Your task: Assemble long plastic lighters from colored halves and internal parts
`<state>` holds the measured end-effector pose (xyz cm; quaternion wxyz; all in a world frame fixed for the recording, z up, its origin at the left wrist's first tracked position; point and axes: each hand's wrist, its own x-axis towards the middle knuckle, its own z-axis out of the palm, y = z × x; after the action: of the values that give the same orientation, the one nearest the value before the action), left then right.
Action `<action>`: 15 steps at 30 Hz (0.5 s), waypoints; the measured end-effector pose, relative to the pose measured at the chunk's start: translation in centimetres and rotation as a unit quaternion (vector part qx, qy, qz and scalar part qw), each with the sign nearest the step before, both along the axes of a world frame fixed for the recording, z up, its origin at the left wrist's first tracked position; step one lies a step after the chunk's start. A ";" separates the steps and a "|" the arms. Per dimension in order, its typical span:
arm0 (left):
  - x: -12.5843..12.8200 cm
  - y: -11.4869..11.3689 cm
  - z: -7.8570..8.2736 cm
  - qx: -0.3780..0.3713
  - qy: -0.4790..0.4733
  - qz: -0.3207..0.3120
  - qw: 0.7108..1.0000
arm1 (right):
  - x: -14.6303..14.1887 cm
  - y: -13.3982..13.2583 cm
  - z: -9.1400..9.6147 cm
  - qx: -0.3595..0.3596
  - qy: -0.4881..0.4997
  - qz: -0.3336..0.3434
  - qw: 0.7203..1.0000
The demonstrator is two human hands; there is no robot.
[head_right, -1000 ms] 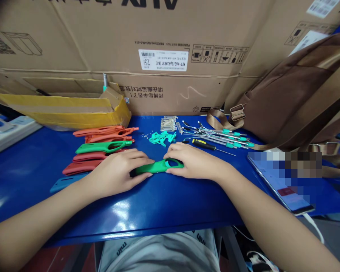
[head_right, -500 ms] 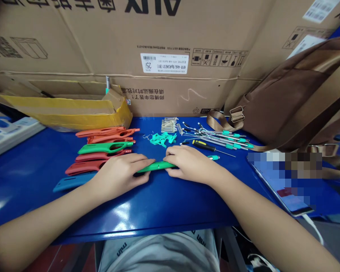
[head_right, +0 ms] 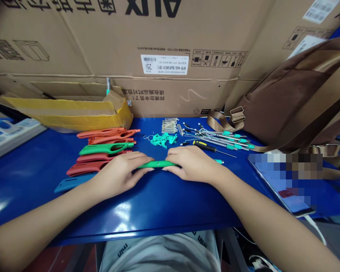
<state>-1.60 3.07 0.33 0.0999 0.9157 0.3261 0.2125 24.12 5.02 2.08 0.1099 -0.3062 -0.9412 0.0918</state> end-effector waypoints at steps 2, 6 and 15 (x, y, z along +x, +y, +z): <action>-0.1 0.2 0.2 0.002 0.002 0.000 1.000 | 0.4 0.0 0.4 -0.012 -0.007 -0.017 1.000; -0.5 0.6 0.7 0.007 -0.007 0.012 1.000 | 1.3 0.3 1.4 -0.035 -0.034 -0.041 0.998; 0.0 -0.1 1.5 -0.221 -0.156 0.080 0.959 | 1.6 0.7 1.2 -0.050 0.043 -0.026 0.997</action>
<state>-1.57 3.02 1.86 0.3324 0.7968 0.4179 0.2827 25.75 5.74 3.27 0.1374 -0.3317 -0.9214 0.1487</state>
